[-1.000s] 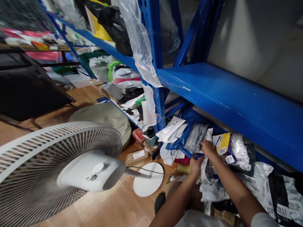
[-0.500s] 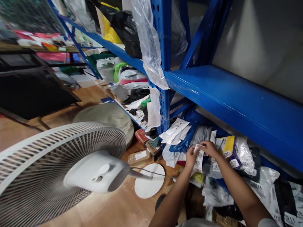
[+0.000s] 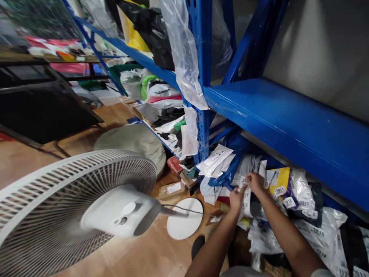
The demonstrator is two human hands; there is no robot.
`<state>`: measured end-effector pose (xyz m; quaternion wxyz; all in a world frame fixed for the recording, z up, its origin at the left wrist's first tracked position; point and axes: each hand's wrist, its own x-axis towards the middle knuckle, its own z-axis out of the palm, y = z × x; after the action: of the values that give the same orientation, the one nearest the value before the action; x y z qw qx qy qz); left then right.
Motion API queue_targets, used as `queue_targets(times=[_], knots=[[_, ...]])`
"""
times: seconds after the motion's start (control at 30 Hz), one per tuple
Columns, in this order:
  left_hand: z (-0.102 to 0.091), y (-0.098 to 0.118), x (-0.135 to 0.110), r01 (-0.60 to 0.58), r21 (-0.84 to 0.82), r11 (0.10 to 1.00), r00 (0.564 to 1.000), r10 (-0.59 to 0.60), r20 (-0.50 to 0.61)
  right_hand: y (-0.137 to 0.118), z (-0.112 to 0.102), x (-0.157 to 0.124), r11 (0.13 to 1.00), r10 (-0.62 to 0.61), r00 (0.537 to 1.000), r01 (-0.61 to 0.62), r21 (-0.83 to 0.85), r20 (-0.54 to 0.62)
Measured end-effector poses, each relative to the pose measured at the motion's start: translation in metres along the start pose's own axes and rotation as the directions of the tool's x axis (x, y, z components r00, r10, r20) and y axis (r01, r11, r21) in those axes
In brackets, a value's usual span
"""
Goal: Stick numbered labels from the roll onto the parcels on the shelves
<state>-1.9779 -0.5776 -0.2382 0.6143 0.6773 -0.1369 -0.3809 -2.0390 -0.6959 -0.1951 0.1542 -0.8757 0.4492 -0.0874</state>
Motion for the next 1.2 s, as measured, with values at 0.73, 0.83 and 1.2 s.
queue_targets(times=[0.73,0.83,1.2], knots=[[-0.062,0.001,0.058,-0.003,-0.178,0.984,0.996,-0.013,-0.086,-0.09,0.029,0.013,0.993,-0.111,0.992,0.109,0.034,0.054],[-0.061,0.002,0.061,0.011,-0.142,0.99,0.998,-0.02,-0.065,-0.092,0.035,0.014,0.997,-0.079,0.996,0.079,0.011,0.033],[-0.122,0.01,0.031,-0.15,0.12,0.981,0.985,0.139,0.101,-0.095,0.033,0.017,0.974,-0.22,0.971,0.213,-0.079,-0.092]])
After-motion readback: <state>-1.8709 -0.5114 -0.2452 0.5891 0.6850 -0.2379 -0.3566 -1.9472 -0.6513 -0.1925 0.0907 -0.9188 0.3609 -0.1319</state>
